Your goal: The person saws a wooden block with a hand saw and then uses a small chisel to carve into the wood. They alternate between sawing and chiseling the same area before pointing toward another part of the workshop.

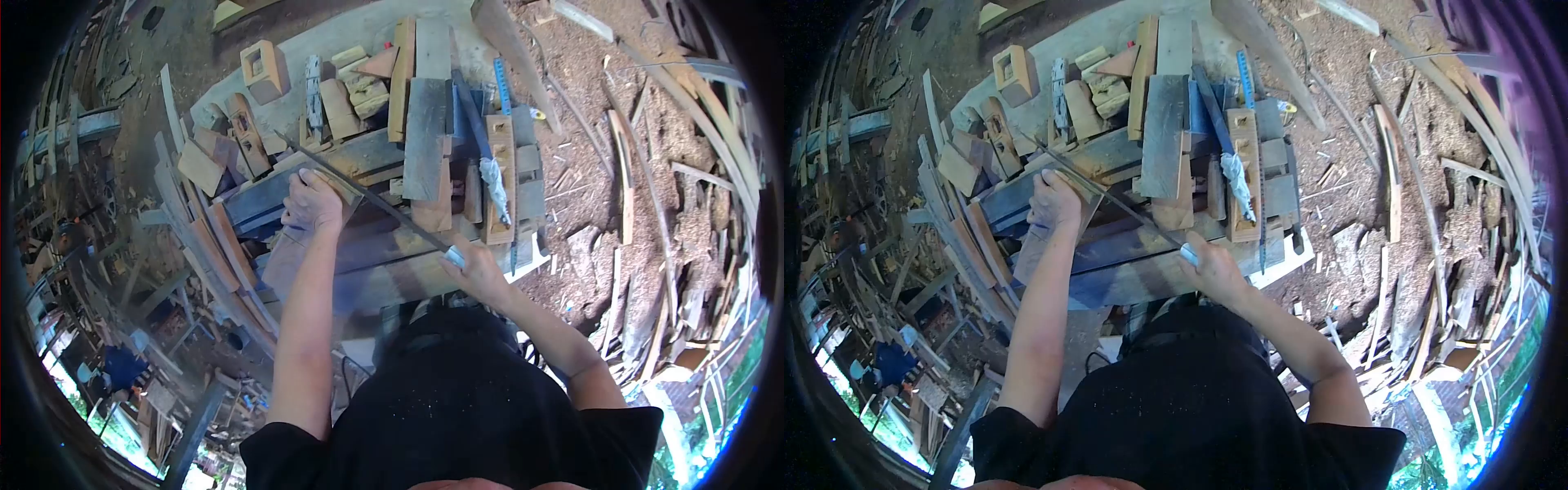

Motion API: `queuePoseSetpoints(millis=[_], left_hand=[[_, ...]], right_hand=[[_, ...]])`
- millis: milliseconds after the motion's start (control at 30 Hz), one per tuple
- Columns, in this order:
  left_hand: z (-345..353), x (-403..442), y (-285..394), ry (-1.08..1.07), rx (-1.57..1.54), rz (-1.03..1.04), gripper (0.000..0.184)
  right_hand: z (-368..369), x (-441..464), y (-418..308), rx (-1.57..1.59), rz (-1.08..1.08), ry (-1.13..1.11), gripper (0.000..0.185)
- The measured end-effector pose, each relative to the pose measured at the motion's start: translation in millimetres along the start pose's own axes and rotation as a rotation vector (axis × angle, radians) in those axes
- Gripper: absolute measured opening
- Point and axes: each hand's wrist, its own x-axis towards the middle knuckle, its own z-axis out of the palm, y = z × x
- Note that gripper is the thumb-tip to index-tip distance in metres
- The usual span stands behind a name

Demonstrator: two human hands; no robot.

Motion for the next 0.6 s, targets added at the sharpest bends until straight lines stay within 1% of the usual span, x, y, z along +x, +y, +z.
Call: queuePoseSetpoints(millis=[67,100,167,200,233,300,333,367,433,467,500,567,600], left_hand=[[3.6,1.4,-1.0,0.014,-0.028,-0.018,0.041],[5.2,2.0,-1.9,0.024,-0.030,-0.032,0.041],[0.1,-1.2,-0.8,0.019,-0.083,-0.027,0.042],[-1.2,-2.2,-0.2,0.030,-0.080,-0.011,0.043],[-1.5,-2.5,-0.6,0.041,-0.076,0.006,0.043],[0.2,-2.6,-3.0,0.044,-0.087,0.039,0.044],[-1.7,-3.4,-1.6,0.045,-0.074,0.040,0.044],[-3.0,-4.0,-0.9,0.047,-0.059,0.041,0.044],[-1.8,-3.9,-1.1,0.068,-0.058,0.042,0.044],[-3.1,-4.0,-0.8,0.081,-0.041,0.045,0.043],[-4.3,-3.7,-0.9,0.088,-0.048,0.044,0.043],[-8.6,-4.2,-0.1,0.036,-0.049,0.050,0.043],[-9.4,-4.3,0.5,0.038,-0.056,0.052,0.043]], right_hand=[[-9.7,-7.4,-14.7,0.023,0.064,-0.016,0.027],[-11.7,-11.3,-18.0,0.004,0.050,-0.006,0.027],[-15.0,-20.9,-19.5,-0.034,-0.026,0.143,0.029],[-13.0,-24.1,-14.8,-0.042,0.033,0.174,0.030],[-12.9,-21.8,-16.5,-0.057,0.025,0.184,0.030],[-8.5,-12.9,-22.7,-0.102,0.021,0.348,0.029],[-3.4,-7.1,-15.6,-0.105,0.043,0.340,0.030],[1.9,1.0,-10.5,-0.112,0.032,0.348,0.030],[9.7,19.7,-1.5,-0.236,-0.130,0.561,0.034],[10.4,26.1,3.1,-0.272,-0.120,0.518,0.037],[12.8,32.8,6.9,-0.273,-0.130,0.522,0.037],[19.8,45.6,14.0,-0.342,-0.142,0.601,0.039],[22.4,50.9,20.1,-0.354,-0.136,0.591,0.042]])
